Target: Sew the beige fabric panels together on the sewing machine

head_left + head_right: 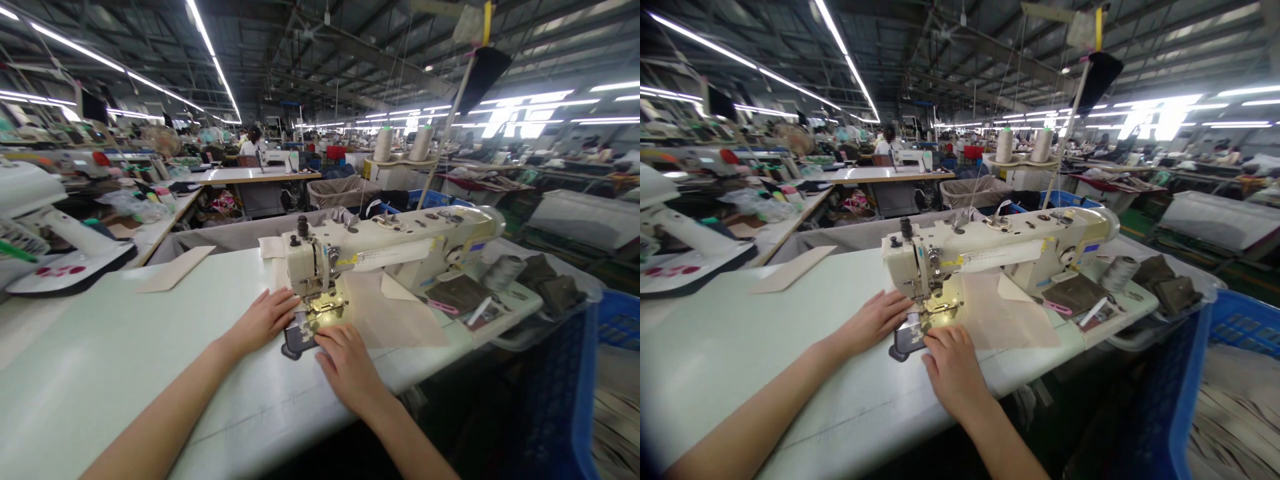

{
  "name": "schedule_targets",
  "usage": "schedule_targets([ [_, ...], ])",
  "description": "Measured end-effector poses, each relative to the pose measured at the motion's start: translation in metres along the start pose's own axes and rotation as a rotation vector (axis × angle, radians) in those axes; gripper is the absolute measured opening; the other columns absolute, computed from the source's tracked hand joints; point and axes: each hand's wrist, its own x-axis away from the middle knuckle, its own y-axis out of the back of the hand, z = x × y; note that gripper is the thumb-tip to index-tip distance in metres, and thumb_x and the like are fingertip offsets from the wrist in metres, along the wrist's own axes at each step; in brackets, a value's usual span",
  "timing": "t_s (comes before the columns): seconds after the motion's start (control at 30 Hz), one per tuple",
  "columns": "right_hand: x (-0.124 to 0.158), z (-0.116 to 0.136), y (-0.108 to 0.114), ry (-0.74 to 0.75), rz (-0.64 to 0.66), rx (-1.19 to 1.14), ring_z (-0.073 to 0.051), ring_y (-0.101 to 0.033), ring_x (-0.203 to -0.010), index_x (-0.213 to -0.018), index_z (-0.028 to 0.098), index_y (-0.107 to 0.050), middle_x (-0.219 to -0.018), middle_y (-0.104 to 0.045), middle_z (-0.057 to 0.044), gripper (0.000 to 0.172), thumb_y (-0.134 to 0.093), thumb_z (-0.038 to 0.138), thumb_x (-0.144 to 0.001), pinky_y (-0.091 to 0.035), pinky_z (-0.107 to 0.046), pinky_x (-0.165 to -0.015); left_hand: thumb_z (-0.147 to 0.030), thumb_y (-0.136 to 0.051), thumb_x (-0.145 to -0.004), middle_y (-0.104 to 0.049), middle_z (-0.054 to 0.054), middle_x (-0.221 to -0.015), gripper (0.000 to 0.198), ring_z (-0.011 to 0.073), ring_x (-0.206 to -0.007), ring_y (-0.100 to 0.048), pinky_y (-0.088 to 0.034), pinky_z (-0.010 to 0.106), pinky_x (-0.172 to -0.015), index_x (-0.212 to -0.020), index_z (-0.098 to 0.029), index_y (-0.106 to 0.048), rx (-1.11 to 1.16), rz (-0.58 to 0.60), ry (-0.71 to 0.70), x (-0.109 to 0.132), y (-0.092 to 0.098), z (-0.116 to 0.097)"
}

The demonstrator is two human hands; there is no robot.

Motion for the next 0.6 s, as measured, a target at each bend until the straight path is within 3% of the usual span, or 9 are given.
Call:
schedule_targets([
  [0.43, -0.001, 0.002, 0.001, -0.009, -0.003, 0.008, -0.023, -0.059, -0.115, -0.118, 0.022, -0.068, -0.121, -0.069, -0.006, 0.024, -0.063, 0.018, -0.095, -0.039, -0.046, -0.112, -0.040, -0.036, -0.105, -0.064, 0.009, -0.134, 0.040, 0.0256, -0.127, -0.054, -0.032, 0.055, -0.114, -0.134, -0.029, -0.061, -0.089, -0.045, 0.076, 0.000, -0.007, 0.001],
  [0.6, -0.003, 0.002, 0.003, -0.007, -0.018, 0.001, -0.024, -0.060, -0.113, -0.115, 0.023, -0.070, -0.119, -0.070, -0.007, 0.023, -0.064, 0.018, -0.094, -0.042, -0.046, -0.109, -0.042, -0.040, -0.103, -0.067, 0.008, -0.126, 0.038, 0.0264, -0.114, -0.060, -0.039, 0.051, -0.107, -0.129, -0.031, -0.065, -0.120, -0.073, 0.079, 0.002, 0.008, -0.004],
])
